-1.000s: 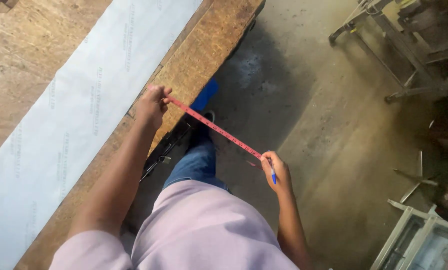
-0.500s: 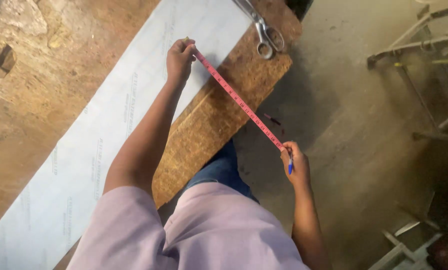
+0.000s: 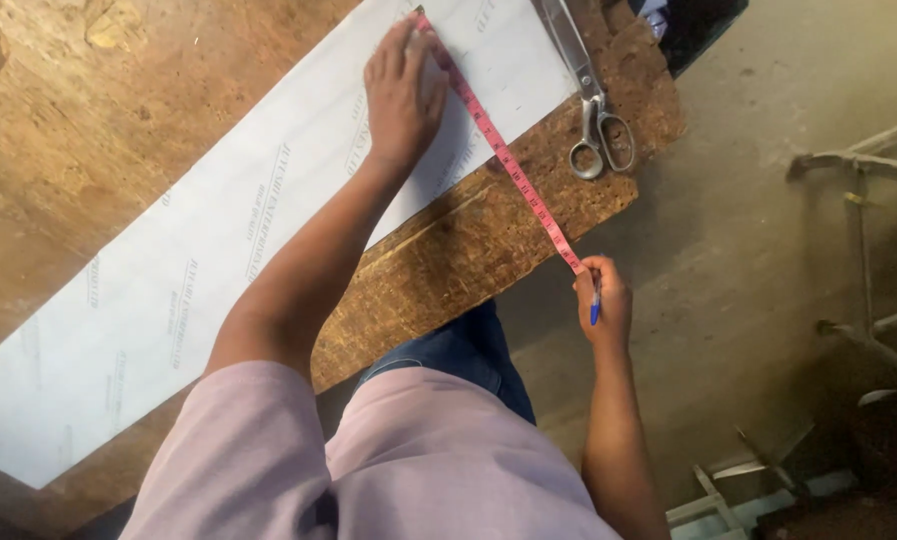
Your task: The person measures a large sheet of white paper on a wooden table using a pink measuring tape and a blue pen. They mark several points along the paper's length and width, repositioning the tape to ensure accurate measurements.
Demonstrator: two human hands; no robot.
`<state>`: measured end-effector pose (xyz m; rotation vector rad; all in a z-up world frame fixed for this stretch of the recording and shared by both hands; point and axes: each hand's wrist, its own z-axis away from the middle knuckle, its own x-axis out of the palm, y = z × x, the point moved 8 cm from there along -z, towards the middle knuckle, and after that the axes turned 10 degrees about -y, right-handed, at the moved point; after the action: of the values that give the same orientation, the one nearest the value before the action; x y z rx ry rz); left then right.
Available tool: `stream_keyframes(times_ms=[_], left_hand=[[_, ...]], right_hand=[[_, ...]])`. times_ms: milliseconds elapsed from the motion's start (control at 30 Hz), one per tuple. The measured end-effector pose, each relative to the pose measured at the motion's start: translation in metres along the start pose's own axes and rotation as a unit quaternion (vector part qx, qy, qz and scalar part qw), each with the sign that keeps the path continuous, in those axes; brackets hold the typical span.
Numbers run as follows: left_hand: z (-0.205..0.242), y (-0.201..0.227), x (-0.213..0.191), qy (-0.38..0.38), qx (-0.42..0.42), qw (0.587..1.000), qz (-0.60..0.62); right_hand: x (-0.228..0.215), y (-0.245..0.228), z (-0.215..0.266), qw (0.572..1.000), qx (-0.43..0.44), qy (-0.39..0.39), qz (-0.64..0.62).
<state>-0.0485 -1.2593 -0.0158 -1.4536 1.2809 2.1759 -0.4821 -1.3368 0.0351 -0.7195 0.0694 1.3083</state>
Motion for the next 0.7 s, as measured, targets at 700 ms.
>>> stream_keyframes(times_ms=[700], left_hand=[[-0.017, -0.005, 0.007, 0.002, 0.019, 0.994, -0.109]], right_hand=[[0.000, 0.012, -0.038, 1.000, 0.019, -0.004, -0.013]])
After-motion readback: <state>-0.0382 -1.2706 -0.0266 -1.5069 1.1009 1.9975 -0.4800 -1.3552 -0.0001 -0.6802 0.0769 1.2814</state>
